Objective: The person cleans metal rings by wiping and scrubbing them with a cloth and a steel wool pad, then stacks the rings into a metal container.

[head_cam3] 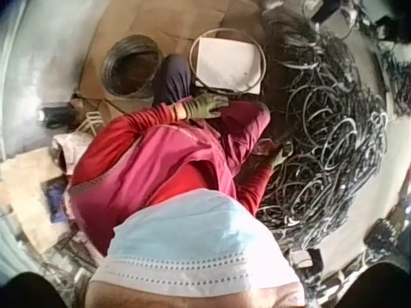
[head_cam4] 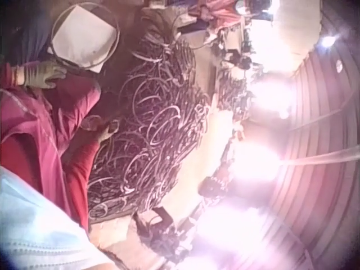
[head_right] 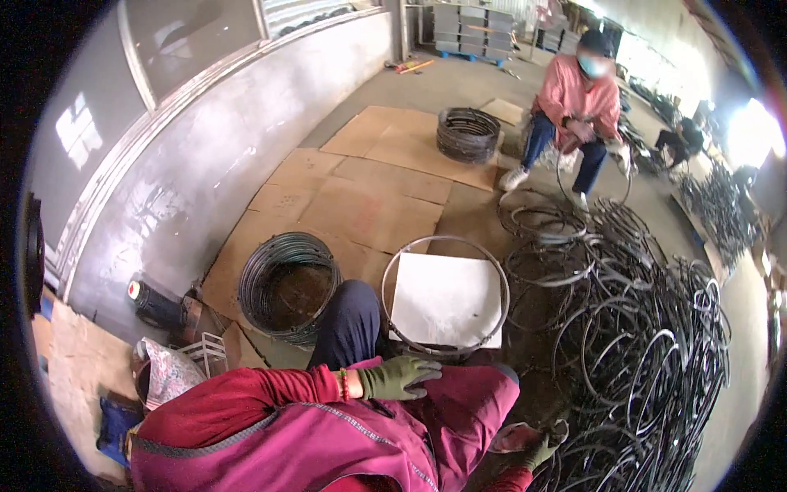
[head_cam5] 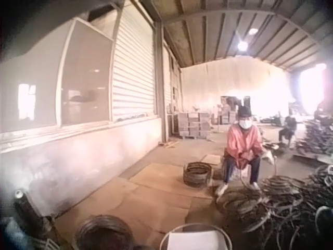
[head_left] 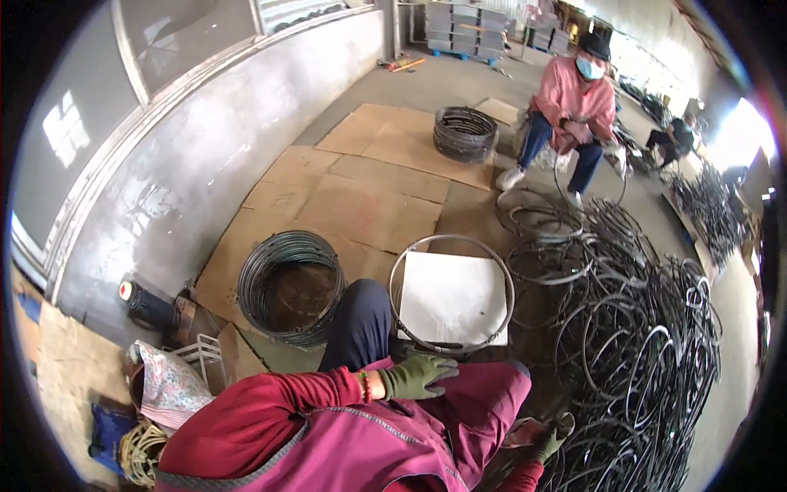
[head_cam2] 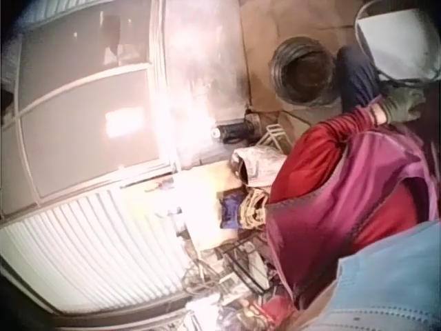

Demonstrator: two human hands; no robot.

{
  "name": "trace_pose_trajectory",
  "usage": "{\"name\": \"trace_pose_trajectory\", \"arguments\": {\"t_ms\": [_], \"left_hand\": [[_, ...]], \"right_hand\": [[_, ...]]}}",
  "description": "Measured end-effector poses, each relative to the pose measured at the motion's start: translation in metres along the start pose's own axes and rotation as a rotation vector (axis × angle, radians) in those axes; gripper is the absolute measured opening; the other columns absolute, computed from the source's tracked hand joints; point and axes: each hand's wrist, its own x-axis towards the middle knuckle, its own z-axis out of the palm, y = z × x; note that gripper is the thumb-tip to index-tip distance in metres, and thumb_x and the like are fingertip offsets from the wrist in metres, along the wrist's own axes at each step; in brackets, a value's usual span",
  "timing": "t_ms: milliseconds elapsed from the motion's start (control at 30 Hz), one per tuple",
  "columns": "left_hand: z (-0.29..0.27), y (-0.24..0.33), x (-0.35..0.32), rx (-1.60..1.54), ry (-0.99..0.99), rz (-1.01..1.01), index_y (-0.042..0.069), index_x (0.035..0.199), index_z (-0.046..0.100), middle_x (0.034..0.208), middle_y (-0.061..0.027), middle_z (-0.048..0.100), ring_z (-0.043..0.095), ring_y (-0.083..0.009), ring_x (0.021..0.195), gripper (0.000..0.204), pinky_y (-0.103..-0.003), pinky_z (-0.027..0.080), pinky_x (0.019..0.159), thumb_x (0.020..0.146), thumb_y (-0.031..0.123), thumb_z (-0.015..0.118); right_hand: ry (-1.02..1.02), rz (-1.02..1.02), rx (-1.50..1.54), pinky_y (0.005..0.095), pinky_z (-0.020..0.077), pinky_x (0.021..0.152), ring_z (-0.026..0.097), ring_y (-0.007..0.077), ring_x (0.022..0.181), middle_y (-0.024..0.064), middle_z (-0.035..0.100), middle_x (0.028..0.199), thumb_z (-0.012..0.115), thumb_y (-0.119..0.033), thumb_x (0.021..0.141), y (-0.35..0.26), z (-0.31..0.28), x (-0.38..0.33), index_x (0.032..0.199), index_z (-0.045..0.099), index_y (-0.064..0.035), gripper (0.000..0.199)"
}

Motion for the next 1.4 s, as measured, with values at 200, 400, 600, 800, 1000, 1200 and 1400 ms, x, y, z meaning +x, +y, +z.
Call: {"name": "trace_pose_trajectory", "arguments": {"t_ms": [200, 400, 600, 800, 1000, 1200, 1400], "left_hand": [[-0.011, -0.008, -0.01, 0.017, 0.064, -0.031, 0.004, 0.123, 0.048, 0.126, -0.0158, 0.046, 0.046, -0.0304, 0.116, 0.051, -0.038, 0.038, 0.098, 0.08, 0.029, 0.058], [-0.034, -0.02, -0.015, -0.01, 0.106, -0.134, 0.003, 0.123, 0.048, 0.128, -0.0169, 0.045, 0.049, -0.0273, 0.113, 0.051, -0.036, 0.04, 0.095, 0.08, 0.028, 0.06], [-0.07, -0.059, -0.02, 0.113, 0.386, -0.146, 0.002, 0.118, 0.05, 0.121, -0.018, 0.051, 0.049, -0.0308, 0.111, 0.047, -0.038, 0.04, 0.094, 0.078, 0.023, 0.062], [-0.099, -0.131, -0.039, 0.389, 0.117, -0.128, 0.005, 0.102, 0.059, 0.105, -0.0113, 0.057, 0.053, -0.0278, 0.098, 0.041, -0.04, 0.043, 0.085, 0.071, 0.031, 0.063], [-0.099, -0.162, -0.045, 0.268, -0.213, -0.158, 0.008, 0.088, 0.06, 0.086, -0.007, 0.057, 0.053, -0.0241, 0.085, 0.031, -0.038, 0.041, 0.078, 0.073, 0.035, 0.061], [-0.1, -0.189, -0.044, -0.102, -0.519, -0.032, 0.009, 0.104, 0.059, 0.113, -0.0096, 0.057, 0.053, -0.0268, 0.102, 0.046, -0.042, 0.043, 0.087, 0.067, 0.036, 0.056], [-0.111, -0.209, -0.008, -0.234, -0.502, 0.06, 0.013, 0.103, 0.063, 0.113, -0.0065, 0.059, 0.056, -0.0242, 0.101, 0.037, -0.042, 0.043, 0.088, 0.071, 0.03, 0.053]], "right_hand": [[-0.172, 0.17, -0.398, 0.0301, 0.0403, 0.092, 0.051, 0.0223, 0.107, 0.014, 0.05, 0.123, 0.062, -0.002, 0.079, -0.007, 0.019, 0.011, 0.134, 0.032, 0.0003, 0.063], [-0.308, 0.059, -0.369, 0.0301, 0.0428, 0.089, 0.054, 0.0213, 0.101, 0.013, 0.055, 0.117, 0.062, -0.006, 0.08, -0.06, 0.057, 0.031, 0.127, 0.041, 0.0018, 0.053], [-0.775, -0.189, -0.084, 0.0318, 0.0439, 0.089, 0.055, 0.0232, 0.101, 0.0122, 0.057, 0.114, 0.061, -0.01, 0.082, -0.154, 0.159, -0.014, 0.122, 0.045, 0.0027, 0.046], [-1.157, -0.718, -1.062, 0.0433, 0.0407, 0.091, 0.051, 0.0368, 0.104, 0.018, 0.058, 0.108, 0.066, -0.027, 0.069, -0.172, 0.208, -0.057, 0.112, 0.052, -0.0041, 0.05], [-1.288, -0.892, -1.087, 0.0463, 0.04, 0.089, 0.054, 0.0309, 0.101, 0.0121, 0.06, 0.103, 0.061, -0.03, 0.065, -0.142, 0.226, -0.039, 0.094, 0.059, -0.0063, 0.038], [-1.595, -0.788, -0.876, 0.0491, 0.0388, 0.089, 0.056, 0.0298, 0.096, 0.012, 0.06, 0.106, 0.054, -0.024, 0.074, -0.133, 0.267, -0.003, 0.101, 0.056, -0.0059, 0.033], [-1.771, -0.432, -0.912, 0.0448, 0.0448, 0.084, 0.058, 0.0241, 0.095, 0.0058, 0.061, 0.103, 0.056, -0.027, 0.061, -0.144, 0.293, 0.02, 0.09, 0.063, -0.0111, 0.034]]}}
